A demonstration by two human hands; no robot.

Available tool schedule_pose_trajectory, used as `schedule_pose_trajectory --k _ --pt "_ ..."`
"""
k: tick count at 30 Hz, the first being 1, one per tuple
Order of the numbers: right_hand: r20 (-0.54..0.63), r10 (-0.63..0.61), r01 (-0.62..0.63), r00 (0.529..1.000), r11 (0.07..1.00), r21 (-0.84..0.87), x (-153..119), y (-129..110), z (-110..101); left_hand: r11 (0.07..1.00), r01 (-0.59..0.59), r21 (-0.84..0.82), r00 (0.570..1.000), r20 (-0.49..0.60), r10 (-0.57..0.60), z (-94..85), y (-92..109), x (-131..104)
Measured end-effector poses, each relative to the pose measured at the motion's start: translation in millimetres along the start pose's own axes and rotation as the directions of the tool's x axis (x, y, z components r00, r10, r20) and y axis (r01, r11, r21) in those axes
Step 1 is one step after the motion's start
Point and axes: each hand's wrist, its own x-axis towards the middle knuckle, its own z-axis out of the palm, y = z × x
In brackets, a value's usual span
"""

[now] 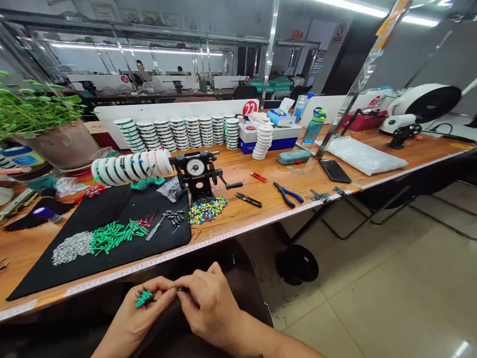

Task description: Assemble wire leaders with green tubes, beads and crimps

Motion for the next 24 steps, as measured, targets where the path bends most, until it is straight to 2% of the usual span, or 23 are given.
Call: schedule_pose_trajectory --k 3,5,7,9,12,14,16,18,20,22,24 --pt "-0.058 -0.071 0.065 0.996 0.993 -0.103 -0.6 2.4 5.0 1.000 -0.008 -0.020 1.000 -0.005 0.008 2.2 -0.2 1.9" --pt "-0.077 -0.066 0.059 0.995 0.995 -0.084 -1.6 4.6 4.5 0.999 -0.008 -0.039 1.000 0.016 0.009 5.2 4.0 1.5" --pt "-0.060 -0.003 0.003 0.998 1.000 -0.001 -2.7 8.3 -0.8 0.997 0.026 -0.077 0.999 0.045 -0.023 4.8 9.2 -1.3" --pt "-0.027 0.087 -0.085 0.996 0.994 0.065 -3.8 16.2 -10.0 0.982 0.089 -0.169 0.996 0.027 -0.086 -1.8 12.7 -5.9" --pt "-0.021 0.208 -0.206 0.978 0.976 0.072 -7.3 38.3 -26.6 0.900 0.175 -0.399 0.977 -0.040 -0.208 -22.7 11.9 -12.3" --pt "-0.012 0.330 -0.326 0.944 0.939 0.111 -11.2 56.0 -36.2 0.829 0.222 -0.513 0.960 -0.034 -0.278 -37.5 8.3 -13.9" --pt "0.099 0.502 -0.508 0.859 0.813 0.285 -15.4 70.6 -43.7 0.793 0.246 -0.557 0.948 -0.032 -0.316 -46.9 4.7 -12.7" --pt "0.316 0.608 -0.672 0.729 0.547 0.499 -18.9 78.8 -49.9 0.812 0.231 -0.536 0.947 -0.067 -0.314 -49.7 2.5 -9.6" --pt "0.489 0.607 -0.739 0.626 0.262 0.620 -21.1 81.0 -56.0 0.861 0.189 -0.472 0.951 -0.131 -0.281 -48.5 1.4 -6.1" --pt "0.560 0.593 -0.742 0.578 0.098 0.663 -22.3 80.8 -61.7 0.909 0.156 -0.386 0.953 -0.181 -0.241 -46.5 0.5 -3.1" --pt "0.585 0.586 -0.741 0.560 0.040 0.670 -23.4 81.1 -66.1 0.945 0.124 -0.304 0.957 -0.215 -0.195 -44.5 0.0 -1.5"
